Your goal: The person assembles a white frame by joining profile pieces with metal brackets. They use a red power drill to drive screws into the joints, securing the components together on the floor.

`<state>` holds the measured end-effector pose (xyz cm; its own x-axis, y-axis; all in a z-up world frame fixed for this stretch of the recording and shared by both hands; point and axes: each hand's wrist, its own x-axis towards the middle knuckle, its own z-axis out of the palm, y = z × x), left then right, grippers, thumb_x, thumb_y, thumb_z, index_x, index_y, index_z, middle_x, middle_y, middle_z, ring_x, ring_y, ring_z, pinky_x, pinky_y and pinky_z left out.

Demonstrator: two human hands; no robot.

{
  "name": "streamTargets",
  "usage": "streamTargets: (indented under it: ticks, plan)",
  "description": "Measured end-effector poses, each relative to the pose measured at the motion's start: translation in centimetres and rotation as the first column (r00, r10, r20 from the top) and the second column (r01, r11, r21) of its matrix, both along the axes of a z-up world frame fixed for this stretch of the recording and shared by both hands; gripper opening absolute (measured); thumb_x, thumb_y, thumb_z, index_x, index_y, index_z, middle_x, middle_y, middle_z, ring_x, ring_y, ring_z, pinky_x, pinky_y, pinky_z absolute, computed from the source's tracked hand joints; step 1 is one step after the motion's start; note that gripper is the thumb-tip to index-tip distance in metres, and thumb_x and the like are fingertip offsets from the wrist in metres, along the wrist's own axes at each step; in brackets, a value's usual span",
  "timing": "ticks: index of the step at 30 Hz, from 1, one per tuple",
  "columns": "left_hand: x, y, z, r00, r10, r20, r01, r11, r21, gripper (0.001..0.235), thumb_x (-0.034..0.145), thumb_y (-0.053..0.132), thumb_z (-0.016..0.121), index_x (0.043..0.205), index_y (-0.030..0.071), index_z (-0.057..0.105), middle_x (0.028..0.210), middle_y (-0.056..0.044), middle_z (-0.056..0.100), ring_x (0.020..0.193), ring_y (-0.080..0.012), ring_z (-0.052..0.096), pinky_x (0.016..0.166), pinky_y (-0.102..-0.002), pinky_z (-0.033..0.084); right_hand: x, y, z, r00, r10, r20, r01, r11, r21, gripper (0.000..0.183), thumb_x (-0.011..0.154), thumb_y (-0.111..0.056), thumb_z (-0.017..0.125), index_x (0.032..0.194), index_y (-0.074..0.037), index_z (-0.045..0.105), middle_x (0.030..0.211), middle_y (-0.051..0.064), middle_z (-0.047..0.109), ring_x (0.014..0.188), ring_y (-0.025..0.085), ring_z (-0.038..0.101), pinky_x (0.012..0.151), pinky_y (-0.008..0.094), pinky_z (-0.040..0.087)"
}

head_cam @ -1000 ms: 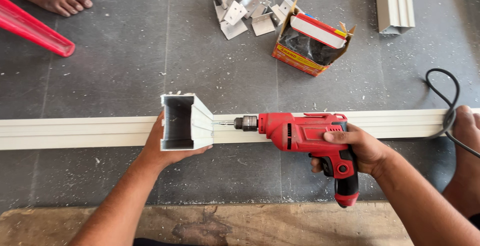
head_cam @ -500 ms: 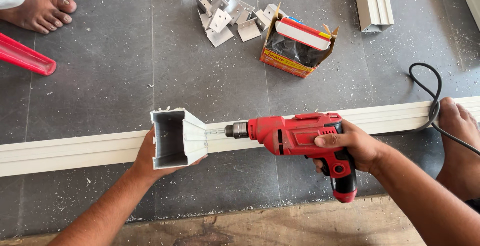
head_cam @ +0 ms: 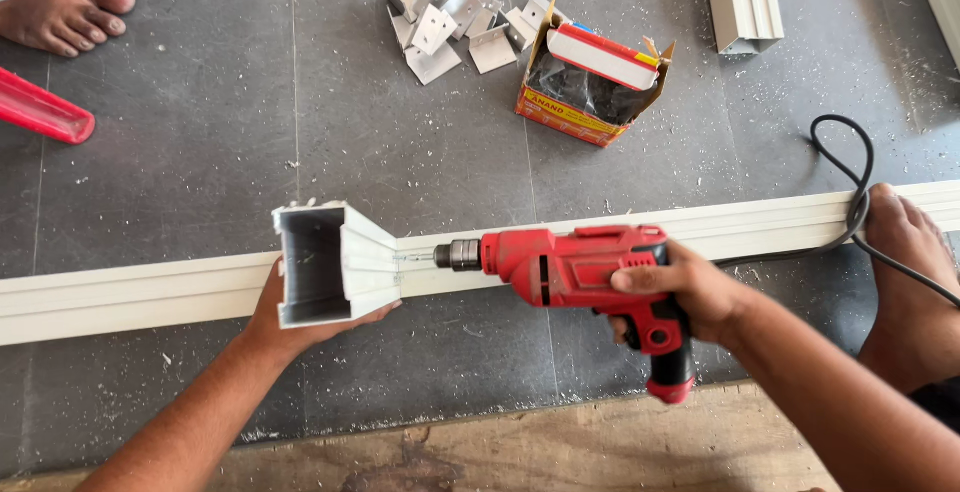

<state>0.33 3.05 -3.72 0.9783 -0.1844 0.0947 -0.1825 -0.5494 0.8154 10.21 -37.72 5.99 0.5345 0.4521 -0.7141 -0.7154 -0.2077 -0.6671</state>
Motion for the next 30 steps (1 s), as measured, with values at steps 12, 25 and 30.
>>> streamTargets:
  ticks: [12,25,30]
  plan:
    - [0.1,0.7,1.7,0.995,0.097,-0.010,-0.096,0.995,0.034,0.066,0.061,0.039,0.096,0.112,0.010,0.065,0.102,-0.007,0.076,0.098,-0.0214,0.076,0.091,-0.038,0.061,-1.8,0.8,-2.5,0.968,-0.116,-0.223,0.141,0.985,0.101,0.058,0.075,-0.030,0.077,0.121,0.001,0.061,0.083,0.018,0.069,0.063,0.028,0.072,0.061,0.050,0.065]
    - [-0.1,1.3,0.7,0.998,0.054,0.013,-0.051,0.984,-0.172,0.068,0.064,0.030,0.097,0.117,0.010,0.059,0.105,-0.005,0.075,0.099,-0.0195,0.076,0.091,-0.035,0.063,-0.5,0.6,-3.9,0.909,-0.196,-0.368,0.211,0.977,0.000,0.055,0.075,-0.034,0.076,0.114,0.003,0.061,0.079,0.017,0.069,0.058,0.028,0.069,0.057,0.048,0.063]
    - [0.1,1.7,-0.1,0.988,0.026,0.153,-0.025,1.000,-0.009,0.048,0.070,0.030,0.093,0.106,0.013,0.065,0.099,-0.002,0.073,0.095,-0.0200,0.073,0.087,-0.037,0.058,-0.5,1.0,-3.3,0.954,-0.149,-0.262,0.160,0.987,0.022,0.055,0.074,-0.030,0.076,0.115,0.003,0.062,0.079,0.017,0.069,0.058,0.027,0.069,0.056,0.046,0.062]
